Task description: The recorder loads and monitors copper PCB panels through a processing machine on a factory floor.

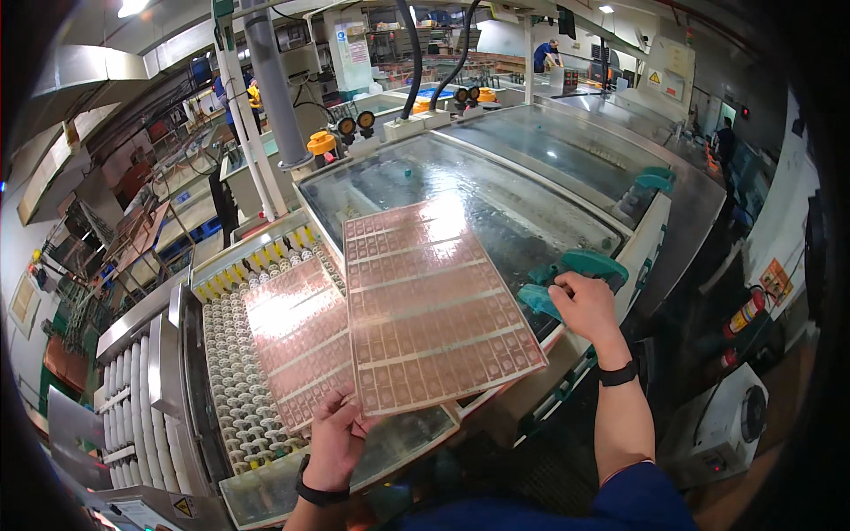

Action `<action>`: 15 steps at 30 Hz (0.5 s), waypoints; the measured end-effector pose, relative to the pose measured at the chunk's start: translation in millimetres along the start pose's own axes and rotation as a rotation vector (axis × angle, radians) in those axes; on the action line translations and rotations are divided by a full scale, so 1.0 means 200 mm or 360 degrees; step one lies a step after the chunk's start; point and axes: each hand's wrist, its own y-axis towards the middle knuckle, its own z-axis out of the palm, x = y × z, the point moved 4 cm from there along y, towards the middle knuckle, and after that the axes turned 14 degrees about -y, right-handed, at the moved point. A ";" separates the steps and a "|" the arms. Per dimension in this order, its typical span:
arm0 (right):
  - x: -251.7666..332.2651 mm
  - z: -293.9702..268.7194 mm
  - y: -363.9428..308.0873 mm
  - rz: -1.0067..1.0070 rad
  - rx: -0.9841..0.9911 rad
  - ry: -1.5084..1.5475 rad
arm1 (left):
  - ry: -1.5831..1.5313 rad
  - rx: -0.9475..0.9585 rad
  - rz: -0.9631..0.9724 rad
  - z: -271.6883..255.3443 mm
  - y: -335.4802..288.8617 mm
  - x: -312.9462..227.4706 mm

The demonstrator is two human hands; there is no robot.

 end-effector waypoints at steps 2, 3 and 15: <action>0.00 0.00 0.00 -0.0017 -0.0027 0.0011 | -0.0170 -0.0096 -0.0037 -0.02 -0.01 0.05; 0.00 0.00 0.00 -0.0016 -0.0021 0.0017 | -0.0171 -0.0098 -0.0033 -0.02 -0.02 0.06; 0.03 -0.02 0.00 0.0023 -0.0001 0.0065 | -0.0134 -0.0131 -0.0027 0.00 -0.04 0.07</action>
